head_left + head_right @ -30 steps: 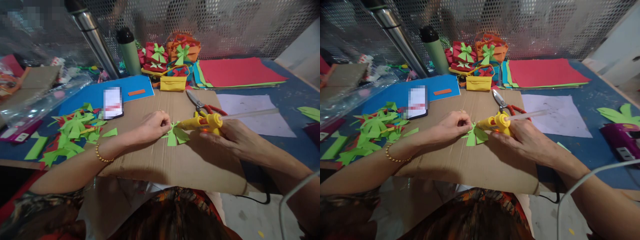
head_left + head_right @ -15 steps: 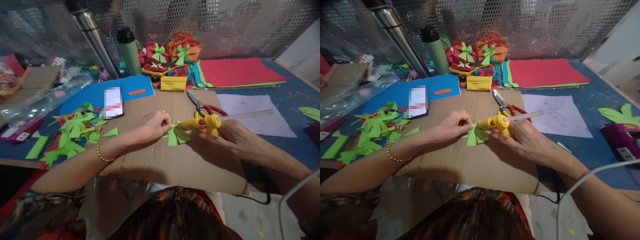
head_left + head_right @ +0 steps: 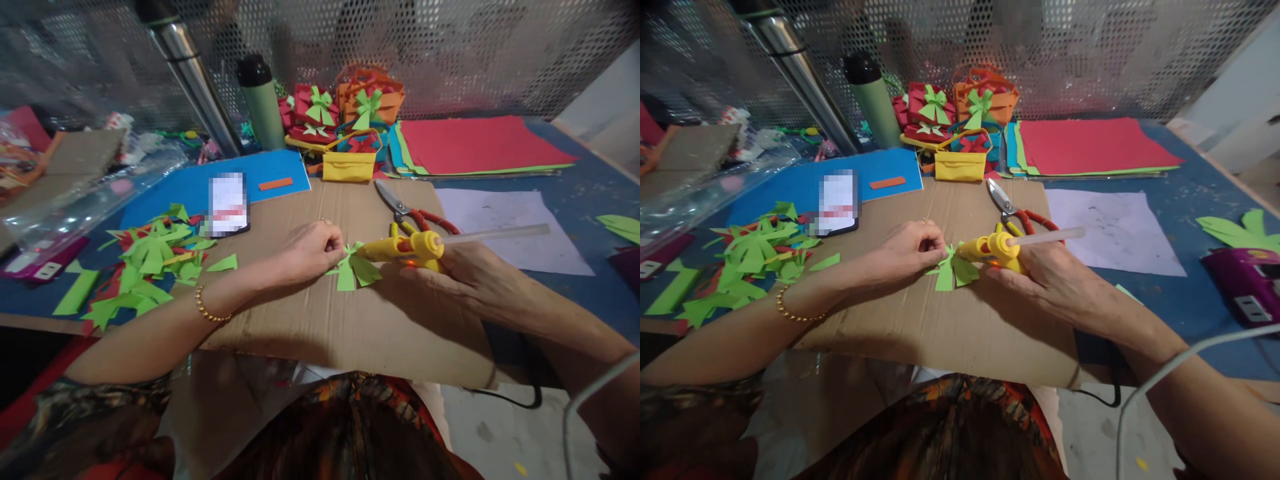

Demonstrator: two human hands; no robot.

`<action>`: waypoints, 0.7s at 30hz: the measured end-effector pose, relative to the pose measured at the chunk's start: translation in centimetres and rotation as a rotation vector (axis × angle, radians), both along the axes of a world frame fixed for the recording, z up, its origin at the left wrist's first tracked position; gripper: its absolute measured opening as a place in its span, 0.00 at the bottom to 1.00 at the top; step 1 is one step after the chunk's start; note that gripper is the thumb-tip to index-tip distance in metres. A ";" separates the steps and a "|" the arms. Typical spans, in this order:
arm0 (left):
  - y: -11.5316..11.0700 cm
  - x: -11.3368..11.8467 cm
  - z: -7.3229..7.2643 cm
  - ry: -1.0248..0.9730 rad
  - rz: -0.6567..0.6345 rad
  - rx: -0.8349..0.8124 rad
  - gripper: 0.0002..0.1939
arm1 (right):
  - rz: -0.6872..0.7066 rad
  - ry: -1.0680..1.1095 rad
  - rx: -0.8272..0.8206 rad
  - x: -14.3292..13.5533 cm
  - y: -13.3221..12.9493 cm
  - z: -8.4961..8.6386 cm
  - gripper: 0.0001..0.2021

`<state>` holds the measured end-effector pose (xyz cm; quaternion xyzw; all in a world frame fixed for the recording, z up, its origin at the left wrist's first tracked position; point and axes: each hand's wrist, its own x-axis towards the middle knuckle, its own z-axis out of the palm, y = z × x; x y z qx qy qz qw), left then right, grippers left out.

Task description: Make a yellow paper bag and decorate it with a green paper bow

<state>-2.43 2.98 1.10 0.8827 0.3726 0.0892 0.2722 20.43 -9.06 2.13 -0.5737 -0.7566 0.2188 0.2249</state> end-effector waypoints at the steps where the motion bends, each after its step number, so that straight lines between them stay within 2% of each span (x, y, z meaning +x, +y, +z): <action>1: 0.0 0.0 0.0 0.002 0.000 -0.001 0.10 | 0.003 -0.002 0.005 0.0 0.0 0.0 0.21; 8: 0.1 0.1 -0.1 0.009 -0.014 -0.007 0.12 | 0.005 0.005 0.025 -0.4 0.3 0.0 0.19; 15: 0.0 0.1 0.1 0.015 -0.011 -0.007 0.11 | 0.002 0.019 0.006 0.4 0.2 -1.0 0.23; 21: 0.0 0.0 0.1 0.016 -0.002 0.004 0.10 | 0.029 0.025 0.047 0.2 0.1 -0.3 0.23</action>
